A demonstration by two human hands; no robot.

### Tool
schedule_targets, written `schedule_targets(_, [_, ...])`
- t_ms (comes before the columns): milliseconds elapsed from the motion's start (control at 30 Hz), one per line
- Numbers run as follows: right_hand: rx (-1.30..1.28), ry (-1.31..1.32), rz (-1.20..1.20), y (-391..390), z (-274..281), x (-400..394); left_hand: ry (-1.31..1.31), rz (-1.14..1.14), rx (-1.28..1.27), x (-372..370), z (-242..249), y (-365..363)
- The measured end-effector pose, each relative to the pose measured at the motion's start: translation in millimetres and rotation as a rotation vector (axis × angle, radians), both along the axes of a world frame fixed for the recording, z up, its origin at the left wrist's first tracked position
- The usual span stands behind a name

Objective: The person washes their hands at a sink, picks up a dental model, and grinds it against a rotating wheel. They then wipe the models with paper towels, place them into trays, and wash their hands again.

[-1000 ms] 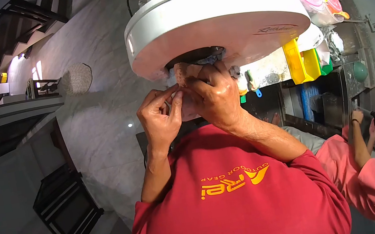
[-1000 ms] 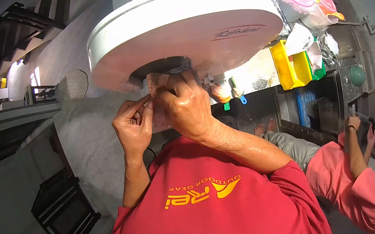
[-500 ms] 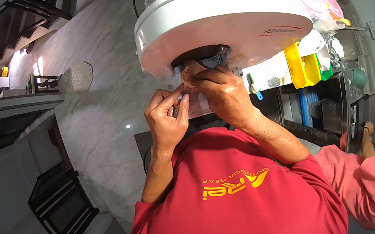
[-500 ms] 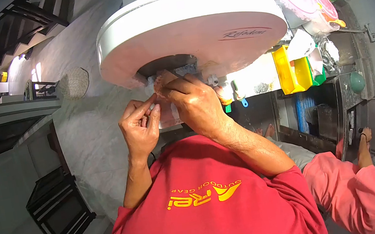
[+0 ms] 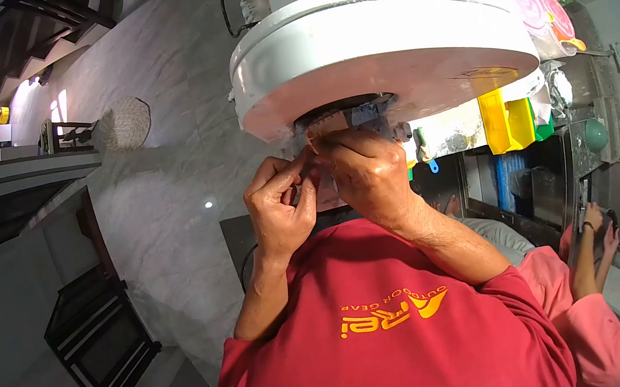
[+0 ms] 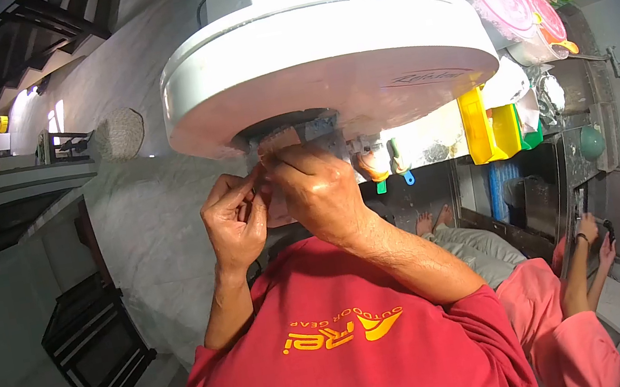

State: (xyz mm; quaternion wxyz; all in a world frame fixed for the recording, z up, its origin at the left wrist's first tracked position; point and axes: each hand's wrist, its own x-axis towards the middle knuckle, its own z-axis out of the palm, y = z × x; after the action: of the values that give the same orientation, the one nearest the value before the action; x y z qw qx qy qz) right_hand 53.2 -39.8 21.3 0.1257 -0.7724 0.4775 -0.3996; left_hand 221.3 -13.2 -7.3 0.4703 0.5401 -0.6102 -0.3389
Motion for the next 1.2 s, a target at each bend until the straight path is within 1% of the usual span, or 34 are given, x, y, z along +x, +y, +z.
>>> schedule_targets(67, [-0.022,-0.017,-0.014,-1,-5,2,0.030,0.000,0.006,1,-4,0])
schedule_targets(167, [0.033,-0.065,-0.031,6,-3,-5,0.225,0.021,0.021,-4,2,1])
schedule_targets(267, [0.184,-0.292,-0.085,14,14,-3,0.138,0.021,-0.098,-5,8,7])
schedule_targets(300, [0.240,-0.303,-0.087,17,19,-5,0.105,-0.028,-0.060,-6,16,10])
schedule_targets(400, [0.387,-0.514,-0.091,21,8,-4,0.111,-0.025,-0.105,-12,13,9])
schedule_targets(433, [0.395,-0.536,-0.099,21,14,-4,0.070,-0.033,-0.120,-12,12,8])
schedule_targets(533, [0.403,-0.406,-0.045,21,21,-17,-0.053,-0.065,-0.168,-10,7,9])
schedule_targets(600, [0.486,-0.420,-0.025,19,26,-24,-0.131,-0.082,-0.207,-11,5,9])
schedule_targets(733, [0.556,-0.514,0.017,12,25,-24,-0.210,0.048,-0.255,-20,6,10])
schedule_targets(800, [0.484,-0.513,0.021,7,23,-22,-0.243,0.102,-0.259,-21,3,10])
schedule_targets(900, [0.423,-0.547,0.036,2,18,-17,-0.290,0.116,-0.277,-22,11,7])
schedule_targets(1033, [0.453,-0.634,0.068,-1,8,-12,-0.271,0.169,-0.265,-22,6,6])
schedule_targets(1133, [0.453,-0.589,0.067,-3,7,-12,-0.248,0.167,-0.248,-21,9,5])
schedule_targets(1200, [0.436,-0.620,0.065,-4,6,-9,-0.235,0.151,-0.235,-20,10,5])
